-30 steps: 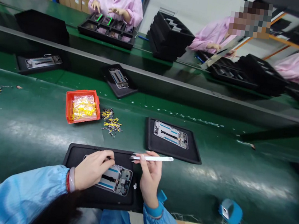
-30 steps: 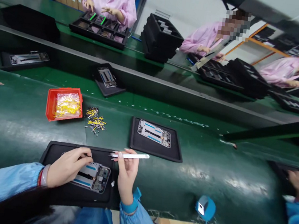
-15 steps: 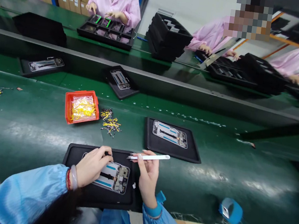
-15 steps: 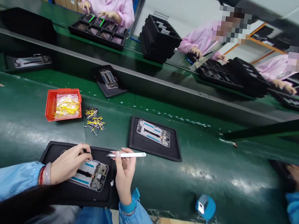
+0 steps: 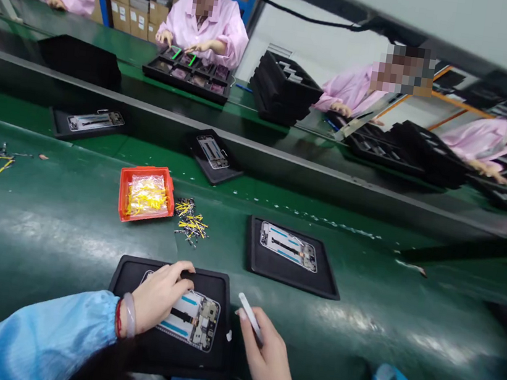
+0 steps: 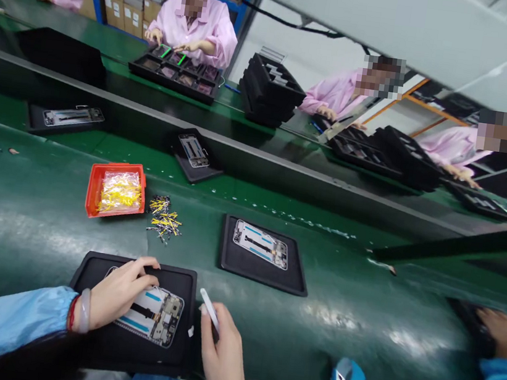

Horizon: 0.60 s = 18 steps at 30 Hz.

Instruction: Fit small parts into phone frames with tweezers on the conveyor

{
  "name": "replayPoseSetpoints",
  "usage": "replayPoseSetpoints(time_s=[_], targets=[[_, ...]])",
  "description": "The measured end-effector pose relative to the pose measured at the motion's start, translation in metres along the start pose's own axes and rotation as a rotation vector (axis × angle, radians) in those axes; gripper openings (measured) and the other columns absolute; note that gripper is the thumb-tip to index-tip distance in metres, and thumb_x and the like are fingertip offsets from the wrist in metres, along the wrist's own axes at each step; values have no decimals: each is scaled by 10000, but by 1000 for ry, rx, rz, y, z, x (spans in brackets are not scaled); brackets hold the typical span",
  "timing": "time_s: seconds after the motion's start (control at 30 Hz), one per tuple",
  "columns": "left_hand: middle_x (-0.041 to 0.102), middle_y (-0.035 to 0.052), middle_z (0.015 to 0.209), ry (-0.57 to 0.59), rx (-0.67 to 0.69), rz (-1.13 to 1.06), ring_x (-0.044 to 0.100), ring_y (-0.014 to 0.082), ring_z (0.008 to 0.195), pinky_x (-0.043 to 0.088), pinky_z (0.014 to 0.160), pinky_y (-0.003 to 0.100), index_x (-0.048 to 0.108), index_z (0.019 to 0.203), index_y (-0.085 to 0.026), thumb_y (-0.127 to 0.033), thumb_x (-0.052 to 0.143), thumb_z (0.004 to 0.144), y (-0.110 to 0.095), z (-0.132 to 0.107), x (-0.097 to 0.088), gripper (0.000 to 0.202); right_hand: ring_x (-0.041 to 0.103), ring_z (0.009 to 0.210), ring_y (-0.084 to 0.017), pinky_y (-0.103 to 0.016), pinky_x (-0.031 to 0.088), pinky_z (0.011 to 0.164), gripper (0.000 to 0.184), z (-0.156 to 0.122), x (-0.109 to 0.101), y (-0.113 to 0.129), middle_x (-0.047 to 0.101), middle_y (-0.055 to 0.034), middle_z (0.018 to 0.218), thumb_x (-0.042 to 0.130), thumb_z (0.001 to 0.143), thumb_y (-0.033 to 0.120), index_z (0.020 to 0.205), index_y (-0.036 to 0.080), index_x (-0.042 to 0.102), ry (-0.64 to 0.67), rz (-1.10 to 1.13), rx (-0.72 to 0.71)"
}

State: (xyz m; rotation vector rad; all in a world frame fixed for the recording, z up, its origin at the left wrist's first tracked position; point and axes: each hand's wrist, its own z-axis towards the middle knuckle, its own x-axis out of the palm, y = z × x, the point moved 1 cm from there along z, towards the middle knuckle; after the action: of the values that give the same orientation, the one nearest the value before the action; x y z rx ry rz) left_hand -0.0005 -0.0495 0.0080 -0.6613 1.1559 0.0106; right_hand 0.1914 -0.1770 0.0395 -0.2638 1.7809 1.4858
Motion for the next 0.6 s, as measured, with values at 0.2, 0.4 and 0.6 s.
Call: replayPoseSetpoints(time_s=[0.2, 0.4, 0.6], targets=[[551, 73, 1086, 7, -2, 1, 582, 177, 893, 500, 789, 285, 566, 941, -177, 60, 421, 688, -1, 1, 1, 376, 597, 502, -209, -268, 435, 483, 501, -2, 17, -6, 604, -17, 584, 399, 846, 682, 661, 246, 560, -1, -115, 78], [540, 81, 1051, -16, -2, -9, 567, 179, 870, 496, 769, 289, 556, 930, -166, 55, 429, 675, -3, 3, -1, 361, 535, 495, -185, -259, 442, 489, 520, -2, 21, -17, 537, 10, 545, 496, 750, 733, 626, 229, 532, 36, 90, 197], [546, 70, 1023, -52, -7, -5, 555, 161, 797, 479, 762, 279, 546, 937, -174, 18, 443, 725, -6, 5, -2, 305, 616, 704, -228, -300, 526, 671, 410, -1, 25, -20, 640, -8, 691, 680, 704, 614, 759, 217, 590, 225, 539, 379]])
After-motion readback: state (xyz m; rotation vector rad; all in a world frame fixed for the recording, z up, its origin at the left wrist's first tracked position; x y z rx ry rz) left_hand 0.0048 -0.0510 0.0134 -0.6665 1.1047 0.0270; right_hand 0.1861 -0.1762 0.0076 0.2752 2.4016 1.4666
